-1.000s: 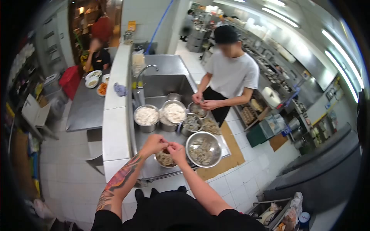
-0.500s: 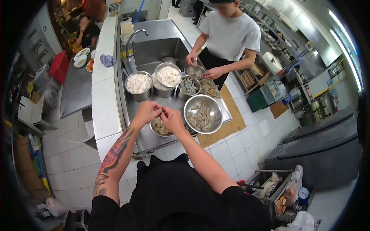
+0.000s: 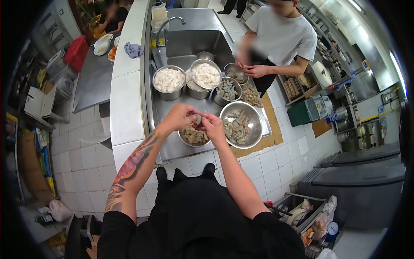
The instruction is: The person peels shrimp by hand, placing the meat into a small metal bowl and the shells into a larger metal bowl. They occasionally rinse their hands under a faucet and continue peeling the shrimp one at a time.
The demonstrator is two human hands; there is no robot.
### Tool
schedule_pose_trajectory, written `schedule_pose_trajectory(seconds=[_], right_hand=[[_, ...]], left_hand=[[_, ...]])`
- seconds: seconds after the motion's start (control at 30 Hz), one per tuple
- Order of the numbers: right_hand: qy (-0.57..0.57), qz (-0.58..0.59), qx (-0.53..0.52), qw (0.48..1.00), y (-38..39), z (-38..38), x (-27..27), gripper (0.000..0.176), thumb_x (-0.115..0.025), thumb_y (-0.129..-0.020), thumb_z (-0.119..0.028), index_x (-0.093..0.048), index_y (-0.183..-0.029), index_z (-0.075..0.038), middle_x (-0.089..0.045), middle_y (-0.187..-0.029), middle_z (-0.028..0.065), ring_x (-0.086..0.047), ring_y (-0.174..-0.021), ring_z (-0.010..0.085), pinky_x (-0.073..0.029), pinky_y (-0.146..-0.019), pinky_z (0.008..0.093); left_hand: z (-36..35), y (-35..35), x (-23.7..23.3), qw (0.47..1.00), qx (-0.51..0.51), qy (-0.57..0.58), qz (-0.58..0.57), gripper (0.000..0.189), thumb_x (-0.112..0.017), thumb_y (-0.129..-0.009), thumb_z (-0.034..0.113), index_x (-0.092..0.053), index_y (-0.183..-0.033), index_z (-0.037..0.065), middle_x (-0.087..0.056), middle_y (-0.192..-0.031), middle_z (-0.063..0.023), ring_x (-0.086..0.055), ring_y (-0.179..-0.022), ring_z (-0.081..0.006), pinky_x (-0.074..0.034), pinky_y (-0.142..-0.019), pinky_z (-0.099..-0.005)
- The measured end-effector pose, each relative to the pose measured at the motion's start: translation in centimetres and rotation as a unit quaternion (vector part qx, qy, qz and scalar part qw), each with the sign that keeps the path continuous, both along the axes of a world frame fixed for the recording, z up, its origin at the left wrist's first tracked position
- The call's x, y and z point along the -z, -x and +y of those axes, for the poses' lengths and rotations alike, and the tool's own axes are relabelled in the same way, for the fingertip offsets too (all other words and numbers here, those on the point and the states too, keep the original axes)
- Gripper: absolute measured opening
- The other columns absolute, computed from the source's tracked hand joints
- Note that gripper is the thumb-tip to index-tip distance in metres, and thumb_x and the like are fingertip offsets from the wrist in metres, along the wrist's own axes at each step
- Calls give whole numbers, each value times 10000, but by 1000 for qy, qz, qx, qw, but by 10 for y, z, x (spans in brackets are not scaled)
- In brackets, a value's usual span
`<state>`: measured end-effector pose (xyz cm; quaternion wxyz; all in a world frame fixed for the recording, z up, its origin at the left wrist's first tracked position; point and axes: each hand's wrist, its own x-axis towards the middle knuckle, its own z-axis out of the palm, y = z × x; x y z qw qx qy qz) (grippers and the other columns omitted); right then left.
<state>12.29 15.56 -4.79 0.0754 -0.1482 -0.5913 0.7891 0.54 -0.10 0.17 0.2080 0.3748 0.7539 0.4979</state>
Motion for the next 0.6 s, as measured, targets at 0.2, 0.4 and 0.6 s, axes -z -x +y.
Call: schedule_pose_trajectory(seconds=[0.2, 0.4, 0.6], right_hand=[[-262, 35, 50, 963, 7, -13, -14, 230, -643, -945, -91, -691, -1110, 62, -749, -884, 139, -727, -793, 157, -575, -685, 310], [-349, 30, 63, 935, 13, -13, -13, 219, -670, -893, -116, -719, -1043, 37, -727, -775, 129, -695, -720, 132, -537, -642, 345], [25, 49, 98, 994, 11, -17, -12, 213, -476, -1062, -102, -625, -1167, 8, -681, -966, 62, -657, -780, 101, -597, -631, 276]], left_hand=[[-1, -1, -9, 999, -32, 18, 11, 199, -704, -847, 106, -756, -1000, -11, -739, -798, -170, -718, -714, -231, -548, -693, -346], [-4, -5, -11, 995, -25, 34, 86, 183, -714, -882, 55, -743, -1043, -29, -754, -816, -133, -720, -743, -155, -559, -695, -314], [2, -11, -22, 998, -44, -50, 21, 174, -721, -881, 58, -740, -1043, -2, -738, -788, -97, -676, -709, -126, -537, -670, -303]])
